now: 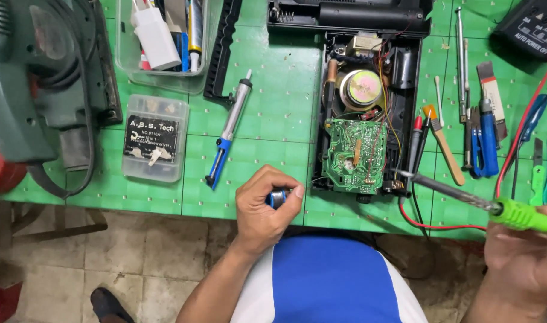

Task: Soldering components on a circuit board inside an electronic device using a soldering iron and solder wire.

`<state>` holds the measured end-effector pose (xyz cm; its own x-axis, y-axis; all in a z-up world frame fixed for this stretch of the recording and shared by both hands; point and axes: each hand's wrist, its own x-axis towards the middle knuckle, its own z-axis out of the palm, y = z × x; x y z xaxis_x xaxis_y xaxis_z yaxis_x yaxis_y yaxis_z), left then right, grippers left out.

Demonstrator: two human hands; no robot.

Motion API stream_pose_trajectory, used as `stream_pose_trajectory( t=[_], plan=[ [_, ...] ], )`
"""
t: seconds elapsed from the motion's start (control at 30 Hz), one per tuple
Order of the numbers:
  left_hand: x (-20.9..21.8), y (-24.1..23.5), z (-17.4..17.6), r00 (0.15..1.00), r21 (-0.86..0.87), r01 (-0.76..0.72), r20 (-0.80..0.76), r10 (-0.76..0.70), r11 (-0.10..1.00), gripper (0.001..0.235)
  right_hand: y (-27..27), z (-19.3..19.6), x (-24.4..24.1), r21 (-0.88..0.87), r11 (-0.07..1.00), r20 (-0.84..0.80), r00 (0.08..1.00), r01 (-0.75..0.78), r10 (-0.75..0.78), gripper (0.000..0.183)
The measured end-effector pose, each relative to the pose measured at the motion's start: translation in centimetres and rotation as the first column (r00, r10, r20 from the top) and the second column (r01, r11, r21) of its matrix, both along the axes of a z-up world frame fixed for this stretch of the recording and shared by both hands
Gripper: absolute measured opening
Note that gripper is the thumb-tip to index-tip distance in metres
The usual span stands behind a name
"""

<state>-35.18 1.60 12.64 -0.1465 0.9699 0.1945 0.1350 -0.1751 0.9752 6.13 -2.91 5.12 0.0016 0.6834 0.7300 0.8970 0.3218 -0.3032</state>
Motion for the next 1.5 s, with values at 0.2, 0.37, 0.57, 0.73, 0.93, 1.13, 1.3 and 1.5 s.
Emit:
stream_pose_trajectory(
  t=[0.2, 0.37, 0.57, 0.73, 0.93, 1.13, 1.3, 1.5],
  plan=[
    [0.7, -0.4, 0.2, 0.998, 0.005, 0.017, -0.061, -0.017, 1.000, 0.008, -0.8, 5.6, -8.0, -0.387, 0.922, -0.776, 0.550, -0.025, -0.311, 0.058],
    [1.5, -0.1, 0.3, 0.993, 0.025, -0.024, -0.115, 0.027, 0.999, 0.009, -1.6, 4.8, -8.4, -0.349, 0.936, -0.782, 0.565, -0.050, -0.261, 0.045],
    [1.7, 0.0, -0.1, 0.989, 0.043, -0.081, -0.117, 0.086, 0.996, 0.009, -0.5, 5.7, -9.7, -0.314, 0.944, -0.834, 0.506, -0.104, -0.221, 0.038],
    [1.6, -0.1, -0.1, 0.990, 0.075, -0.081, -0.106, 0.089, 0.994, 0.009, -0.1, 5.1, -9.5, -0.306, 0.949, -0.859, 0.454, -0.083, -0.237, 0.037],
    [1.6, -0.2, -0.4, 0.990, 0.090, -0.077, -0.112, 0.087, 0.993, 0.008, 0.0, 5.2, -9.7, -0.301, 0.949, -0.867, 0.440, -0.093, -0.232, 0.039],
    [1.6, -0.2, -0.3, 0.991, 0.079, -0.063, -0.114, 0.072, 0.995, 0.009, -0.1, 5.5, -10.0, -0.290, 0.949, -0.877, 0.432, -0.128, -0.210, 0.035],
    [1.8, 0.1, -0.1, 0.992, 0.060, -0.056, -0.114, 0.063, 0.997, 0.009, -0.3, 5.9, -10.5, -0.307, 0.944, -0.843, 0.495, -0.119, -0.212, 0.035],
    [2.1, 0.3, 0.0, 0.991, 0.059, -0.051, -0.120, 0.058, 0.997, 0.011, -0.3, 6.3, -10.8, -0.297, 0.944, -0.865, 0.461, -0.146, -0.201, 0.036]
  ],
)
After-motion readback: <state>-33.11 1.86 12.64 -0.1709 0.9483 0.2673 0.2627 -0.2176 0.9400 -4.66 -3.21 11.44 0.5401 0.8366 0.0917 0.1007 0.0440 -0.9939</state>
